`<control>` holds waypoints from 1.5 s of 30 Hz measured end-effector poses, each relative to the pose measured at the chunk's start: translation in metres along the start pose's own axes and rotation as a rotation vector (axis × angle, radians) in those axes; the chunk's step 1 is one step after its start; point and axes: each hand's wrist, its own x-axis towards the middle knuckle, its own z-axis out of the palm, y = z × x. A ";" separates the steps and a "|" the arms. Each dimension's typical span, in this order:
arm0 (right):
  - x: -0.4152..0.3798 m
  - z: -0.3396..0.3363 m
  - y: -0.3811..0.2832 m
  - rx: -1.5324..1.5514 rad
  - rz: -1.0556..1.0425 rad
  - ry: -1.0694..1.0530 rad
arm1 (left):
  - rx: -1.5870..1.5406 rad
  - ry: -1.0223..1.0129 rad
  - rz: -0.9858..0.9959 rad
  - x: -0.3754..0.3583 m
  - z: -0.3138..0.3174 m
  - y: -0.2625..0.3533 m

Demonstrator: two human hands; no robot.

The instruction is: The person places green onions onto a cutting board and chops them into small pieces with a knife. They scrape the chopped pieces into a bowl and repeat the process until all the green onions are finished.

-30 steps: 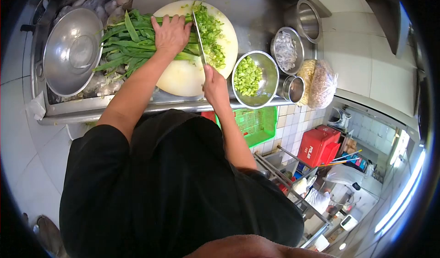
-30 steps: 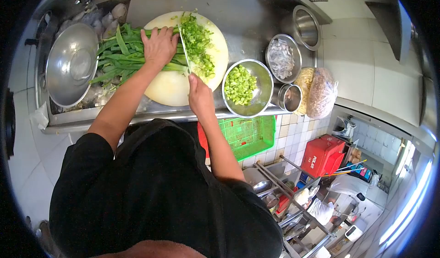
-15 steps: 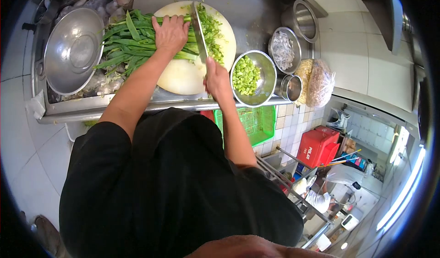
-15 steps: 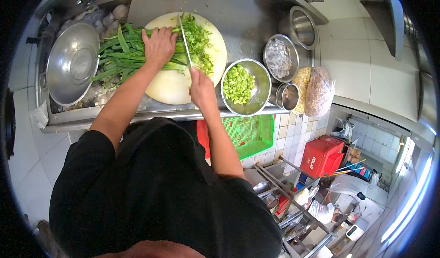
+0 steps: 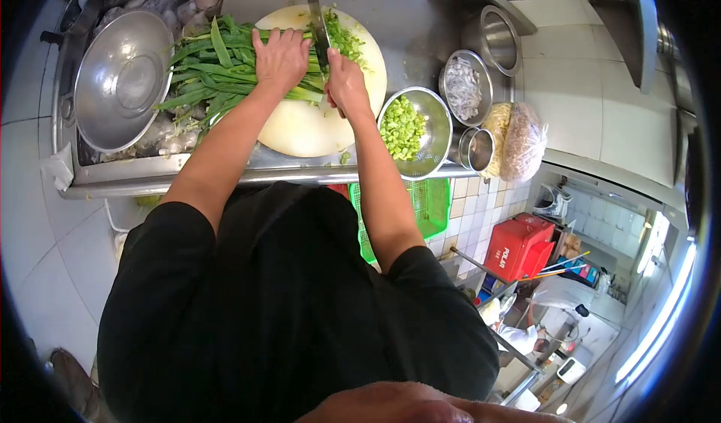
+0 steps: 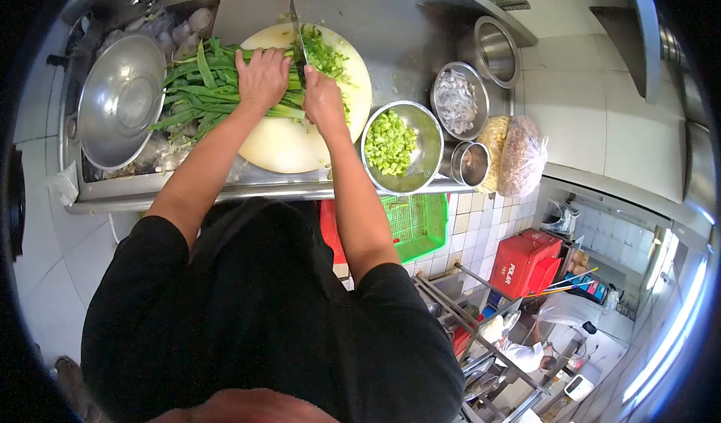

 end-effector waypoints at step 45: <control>-0.082 -0.020 0.064 0.061 0.206 -0.027 | -0.037 0.121 -0.038 -0.001 0.020 -0.011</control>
